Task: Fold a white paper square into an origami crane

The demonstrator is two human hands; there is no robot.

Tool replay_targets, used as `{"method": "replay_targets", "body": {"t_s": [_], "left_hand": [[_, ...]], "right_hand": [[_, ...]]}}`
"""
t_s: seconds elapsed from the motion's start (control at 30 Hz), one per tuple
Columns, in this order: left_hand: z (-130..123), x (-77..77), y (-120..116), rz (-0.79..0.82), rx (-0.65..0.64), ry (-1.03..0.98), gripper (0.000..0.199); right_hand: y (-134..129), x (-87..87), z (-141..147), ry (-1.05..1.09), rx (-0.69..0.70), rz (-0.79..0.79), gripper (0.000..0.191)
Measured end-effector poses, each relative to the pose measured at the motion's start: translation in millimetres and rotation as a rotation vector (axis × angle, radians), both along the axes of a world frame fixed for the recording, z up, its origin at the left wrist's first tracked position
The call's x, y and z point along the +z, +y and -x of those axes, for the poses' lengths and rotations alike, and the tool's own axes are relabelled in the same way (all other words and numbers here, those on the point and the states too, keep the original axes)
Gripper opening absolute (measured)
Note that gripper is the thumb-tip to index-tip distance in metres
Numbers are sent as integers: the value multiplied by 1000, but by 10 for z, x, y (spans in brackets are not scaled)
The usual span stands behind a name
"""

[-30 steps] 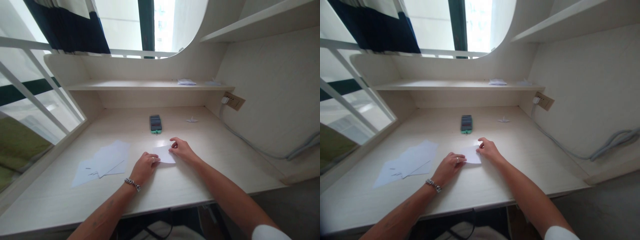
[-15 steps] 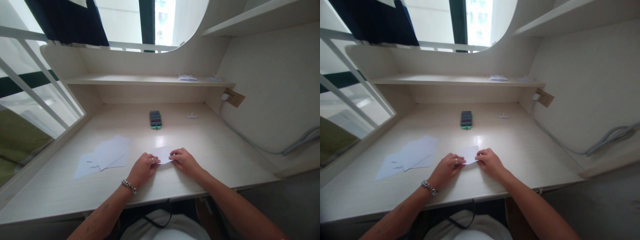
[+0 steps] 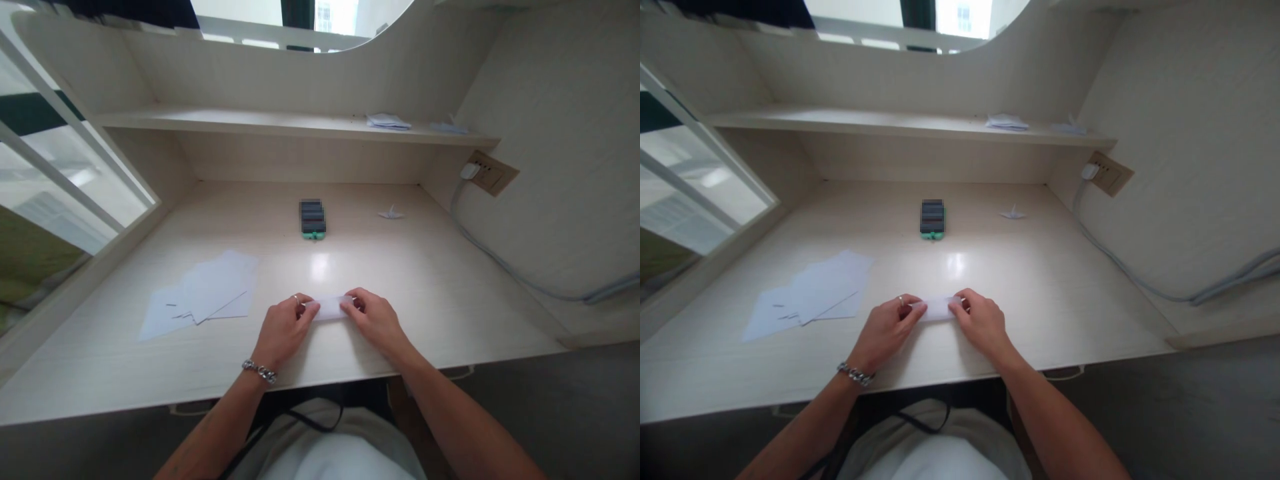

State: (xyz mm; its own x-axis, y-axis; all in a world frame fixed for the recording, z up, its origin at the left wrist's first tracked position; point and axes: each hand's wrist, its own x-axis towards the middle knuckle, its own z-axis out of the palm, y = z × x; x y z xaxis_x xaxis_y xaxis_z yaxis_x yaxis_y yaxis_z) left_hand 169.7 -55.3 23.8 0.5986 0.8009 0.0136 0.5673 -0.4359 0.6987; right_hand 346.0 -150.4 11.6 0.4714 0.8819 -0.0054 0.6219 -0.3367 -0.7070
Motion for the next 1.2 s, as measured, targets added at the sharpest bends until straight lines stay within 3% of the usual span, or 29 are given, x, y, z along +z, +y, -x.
{"method": "replay_targets", "body": {"t_s": [0.17, 0.3, 0.7, 1.2], "left_hand": [[-81, -68, -12, 10, 149, 61, 36], [-93, -62, 26, 50, 122, 87, 42], [-232, 29, 144, 128, 212, 300, 31], [-258, 62, 266, 184, 191, 360, 30]], "right_hand": [[52, 2, 25, 8, -109, 79, 28], [74, 14, 17, -8, -117, 106, 30], [176, 36, -18, -42, -191, 211, 19], [241, 41, -68, -117, -182, 278, 23]]}}
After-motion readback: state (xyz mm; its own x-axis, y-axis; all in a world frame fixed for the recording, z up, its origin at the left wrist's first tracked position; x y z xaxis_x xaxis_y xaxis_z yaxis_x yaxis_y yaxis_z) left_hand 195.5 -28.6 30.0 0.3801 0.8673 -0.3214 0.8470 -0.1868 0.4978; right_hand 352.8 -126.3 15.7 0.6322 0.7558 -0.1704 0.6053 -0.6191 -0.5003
